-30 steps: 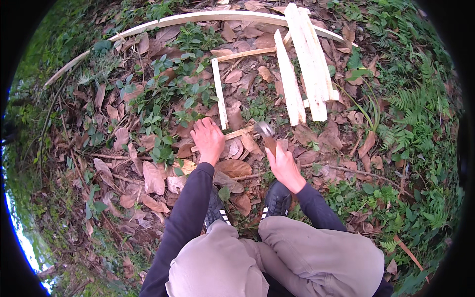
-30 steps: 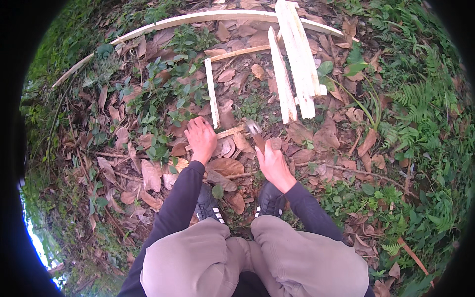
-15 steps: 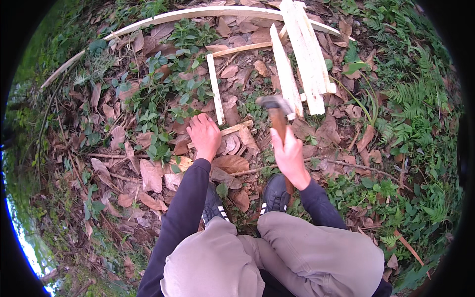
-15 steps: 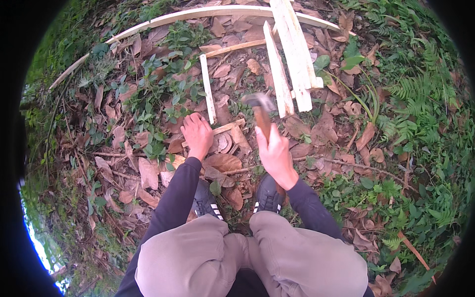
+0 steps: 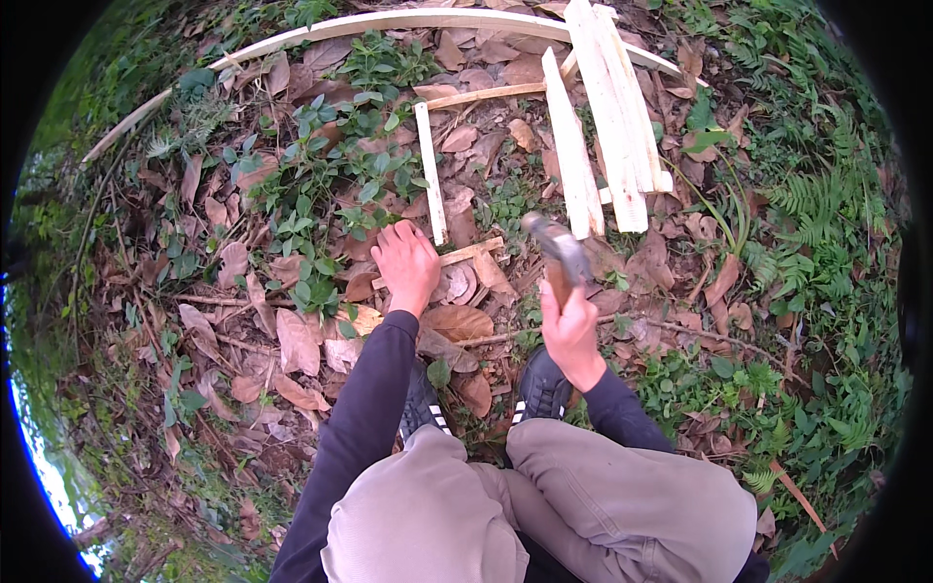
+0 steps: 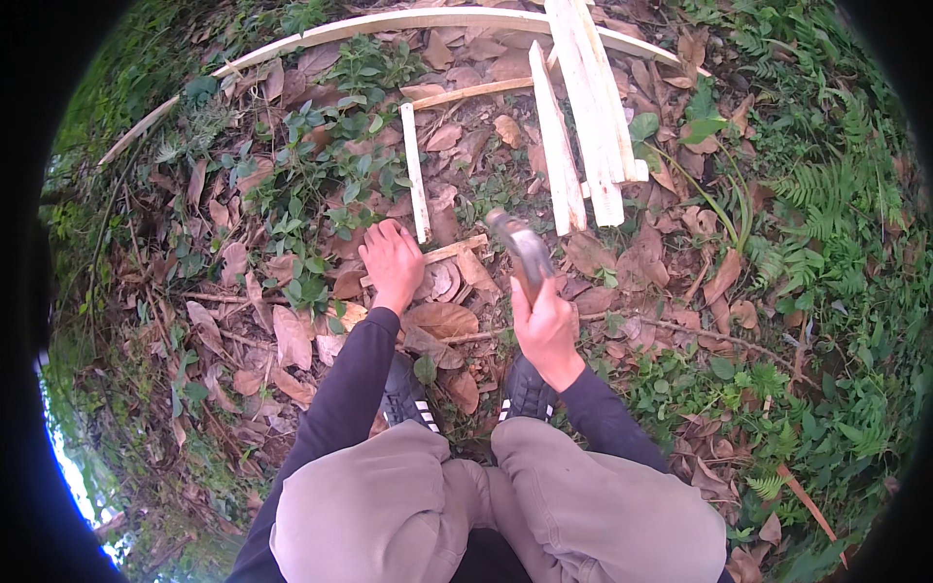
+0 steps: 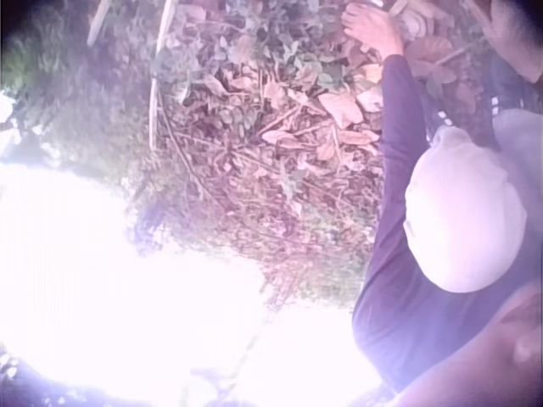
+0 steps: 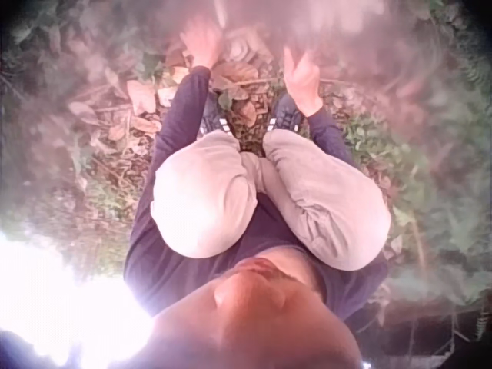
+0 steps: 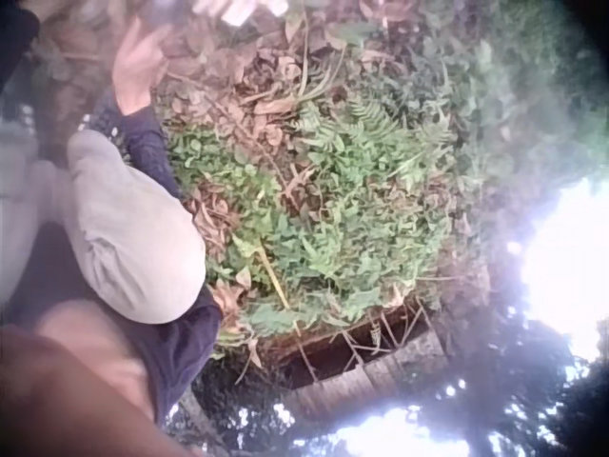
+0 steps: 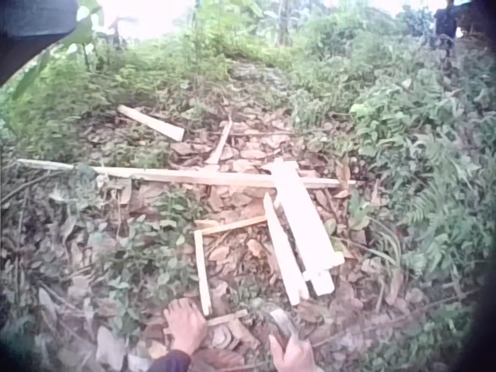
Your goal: The person assembles a small wooden frame using a hammer and nails. They position the wooden pieces on the ground, drive nails into the joints to secure them, and adjust the frame as needed.
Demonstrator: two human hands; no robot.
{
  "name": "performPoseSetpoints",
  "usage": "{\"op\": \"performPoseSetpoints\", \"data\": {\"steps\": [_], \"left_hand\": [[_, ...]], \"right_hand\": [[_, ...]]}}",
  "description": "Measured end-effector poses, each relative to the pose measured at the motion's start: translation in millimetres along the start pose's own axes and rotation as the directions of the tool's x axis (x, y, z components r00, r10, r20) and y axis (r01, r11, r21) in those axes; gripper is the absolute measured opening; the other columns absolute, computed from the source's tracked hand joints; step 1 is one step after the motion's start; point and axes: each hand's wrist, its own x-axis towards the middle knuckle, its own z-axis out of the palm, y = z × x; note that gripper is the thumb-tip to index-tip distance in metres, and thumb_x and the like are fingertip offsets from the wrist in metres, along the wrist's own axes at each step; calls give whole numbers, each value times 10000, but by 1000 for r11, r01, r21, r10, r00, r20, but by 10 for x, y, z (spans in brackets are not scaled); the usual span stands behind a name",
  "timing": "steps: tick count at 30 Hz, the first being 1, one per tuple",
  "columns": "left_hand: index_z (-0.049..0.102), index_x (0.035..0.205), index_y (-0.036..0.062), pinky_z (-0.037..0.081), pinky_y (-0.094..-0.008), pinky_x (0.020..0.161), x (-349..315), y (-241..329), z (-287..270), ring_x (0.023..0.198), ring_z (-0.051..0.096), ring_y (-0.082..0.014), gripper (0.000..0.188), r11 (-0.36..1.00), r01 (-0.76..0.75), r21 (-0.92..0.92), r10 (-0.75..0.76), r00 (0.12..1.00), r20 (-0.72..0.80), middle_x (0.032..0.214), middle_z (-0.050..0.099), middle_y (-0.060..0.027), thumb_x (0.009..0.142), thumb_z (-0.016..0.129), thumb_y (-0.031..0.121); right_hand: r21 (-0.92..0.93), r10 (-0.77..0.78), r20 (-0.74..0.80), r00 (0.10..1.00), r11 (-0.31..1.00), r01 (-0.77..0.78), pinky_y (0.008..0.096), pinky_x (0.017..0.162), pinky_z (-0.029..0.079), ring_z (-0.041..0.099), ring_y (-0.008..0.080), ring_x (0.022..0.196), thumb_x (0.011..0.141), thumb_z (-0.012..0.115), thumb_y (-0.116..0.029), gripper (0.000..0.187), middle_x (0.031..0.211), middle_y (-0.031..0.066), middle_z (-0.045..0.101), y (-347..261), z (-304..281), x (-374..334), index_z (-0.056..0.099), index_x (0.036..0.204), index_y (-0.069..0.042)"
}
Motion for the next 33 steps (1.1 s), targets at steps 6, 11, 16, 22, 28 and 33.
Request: {"op": "performPoseSetpoints", "data": {"steps": [6, 11, 16, 22, 28, 33], "left_hand": [[542, 1029, 85, 405, -467, 822, -17, -90, -13, 961, 574, -326, 149, 1000, 10, 9, -10, 1000, 14, 997, 571, -125, 953, 572, 210], [539, 1000, 89, 401, -462, 792, 16, -20, 12, 931, 571, -322, 134, 1000, -6, -1, 6, 1000, -25, 962, 573, -122, 943, 570, 206], [547, 1017, 94, 397, -471, 821, -15, -98, 7, 964, 571, -325, 144, 1000, 20, -7, -20, 1000, 0, 987, 566, -119, 957, 570, 223], [538, 1021, 84, 406, -472, 812, 23, 32, -11, 959, 577, -324, 152, 1000, -4, -22, 4, 1000, 14, 988, 573, -122, 961, 572, 219], [536, 988, 83, 408, -462, 805, -41, -184, -31, 940, 583, -315, 167, 1000, 6, -18, -6, 1000, -2, 978, 576, -123, 972, 580, 244], [619, 1026, 104, 384, -421, 812, -100, -147, -382, 938, 539, -278, 250, 928, -274, -253, 308, 945, 106, 979, 563, -78, 950, 694, 330]], "right_hand": [[13, 168, 211, 963, 985, -175, 520, 532, 517, 675, 467, 639, 1035, 590, -206, 280, 689, 298, 637, -169, -78, 242, 519, 1085, 61], [123, 202, 87, 975, 970, -212, 519, 526, 516, 674, 492, 640, 1036, 595, -218, 309, 683, 302, 638, 75, 56, 28, 524, 1093, 78], [31, 172, 227, 959, 983, -183, 493, 534, 524, 704, 442, 648, 1047, 583, -263, 336, 684, 289, 642, 40, 0, 225, 536, 1090, 67], [19, 277, 197, 940, 958, -286, 473, 514, 520, 693, 380, 573, 1059, 553, -190, 295, 620, 246, 615, 60, 17, 59, 518, 1173, 80], [76, 288, 165, 943, 950, -303, 456, 530, 537, 719, 357, 611, 1049, 576, -278, 340, 714, 241, 683, 33, 12, 192, 591, 1118, 54], [156, 336, -24, 942, 932, -328, 387, 569, 509, 692, 219, 620, 1045, 602, -277, 305, 687, 155, 663, 197, -353, 57, 634, 1060, 26]]}}
